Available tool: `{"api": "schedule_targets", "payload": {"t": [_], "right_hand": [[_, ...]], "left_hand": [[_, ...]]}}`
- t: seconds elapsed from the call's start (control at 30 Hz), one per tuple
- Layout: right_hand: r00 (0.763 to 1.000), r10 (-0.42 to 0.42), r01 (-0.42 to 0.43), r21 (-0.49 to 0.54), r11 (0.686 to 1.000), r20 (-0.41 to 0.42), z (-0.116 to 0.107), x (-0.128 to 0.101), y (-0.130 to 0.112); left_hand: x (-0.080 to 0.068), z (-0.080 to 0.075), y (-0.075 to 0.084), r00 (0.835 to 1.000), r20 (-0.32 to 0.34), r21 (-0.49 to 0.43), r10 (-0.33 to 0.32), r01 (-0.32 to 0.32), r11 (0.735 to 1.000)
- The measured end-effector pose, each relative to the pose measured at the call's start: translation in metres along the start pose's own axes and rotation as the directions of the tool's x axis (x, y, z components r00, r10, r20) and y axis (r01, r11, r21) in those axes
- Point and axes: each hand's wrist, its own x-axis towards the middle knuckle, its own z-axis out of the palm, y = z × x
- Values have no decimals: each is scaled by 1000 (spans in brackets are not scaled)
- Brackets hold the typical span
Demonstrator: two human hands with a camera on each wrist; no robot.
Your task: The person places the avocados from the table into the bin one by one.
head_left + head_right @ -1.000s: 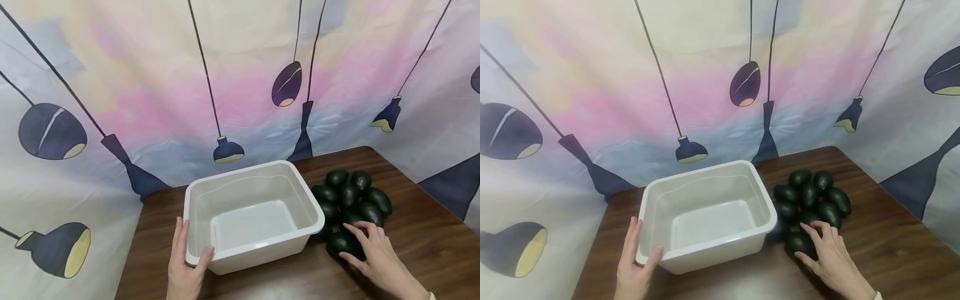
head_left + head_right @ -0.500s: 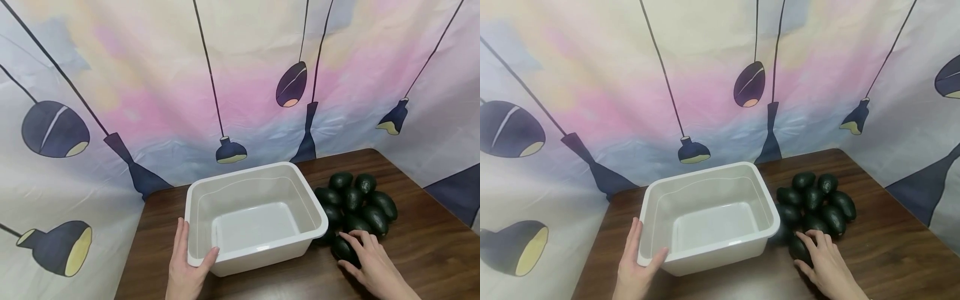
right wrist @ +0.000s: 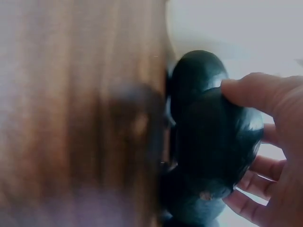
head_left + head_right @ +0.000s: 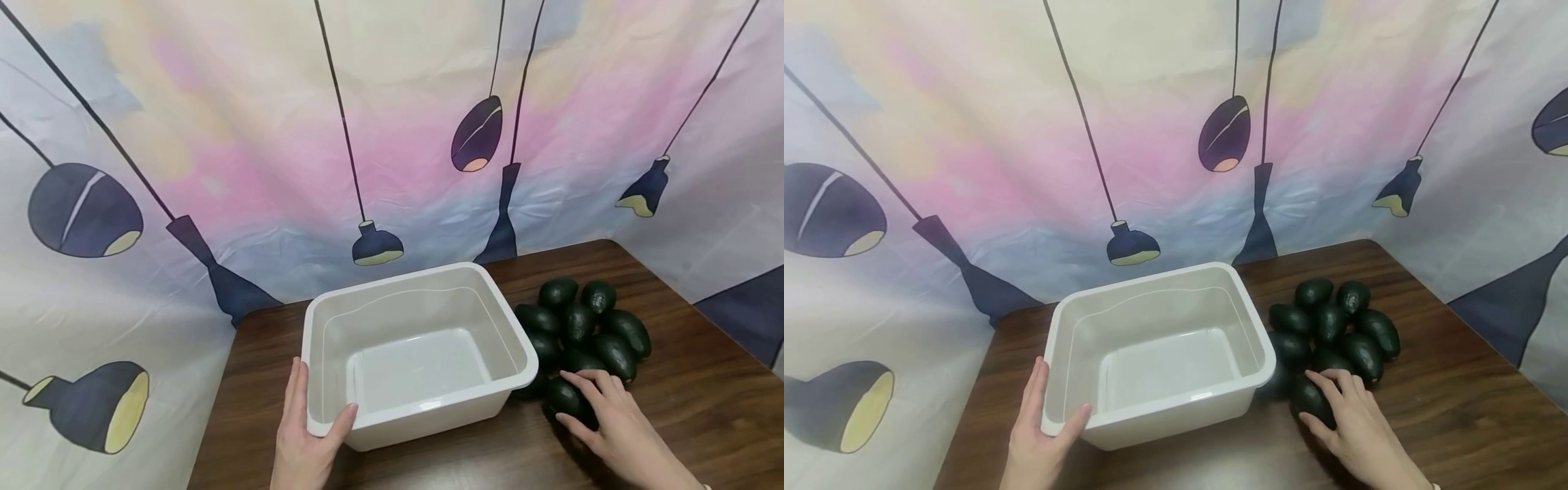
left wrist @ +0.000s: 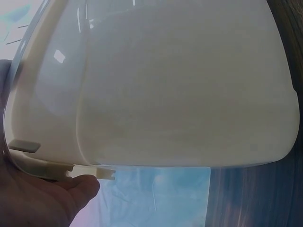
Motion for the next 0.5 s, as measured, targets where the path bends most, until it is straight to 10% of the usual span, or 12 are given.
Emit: {"api": "schedule_targets", "payload": {"t": [0.5], "right_hand": [[979, -81, 98, 78, 992, -188, -47, 41, -11]], "left_hand": [[-1, 2, -3, 999, -11, 18, 51, -51, 999]]}}
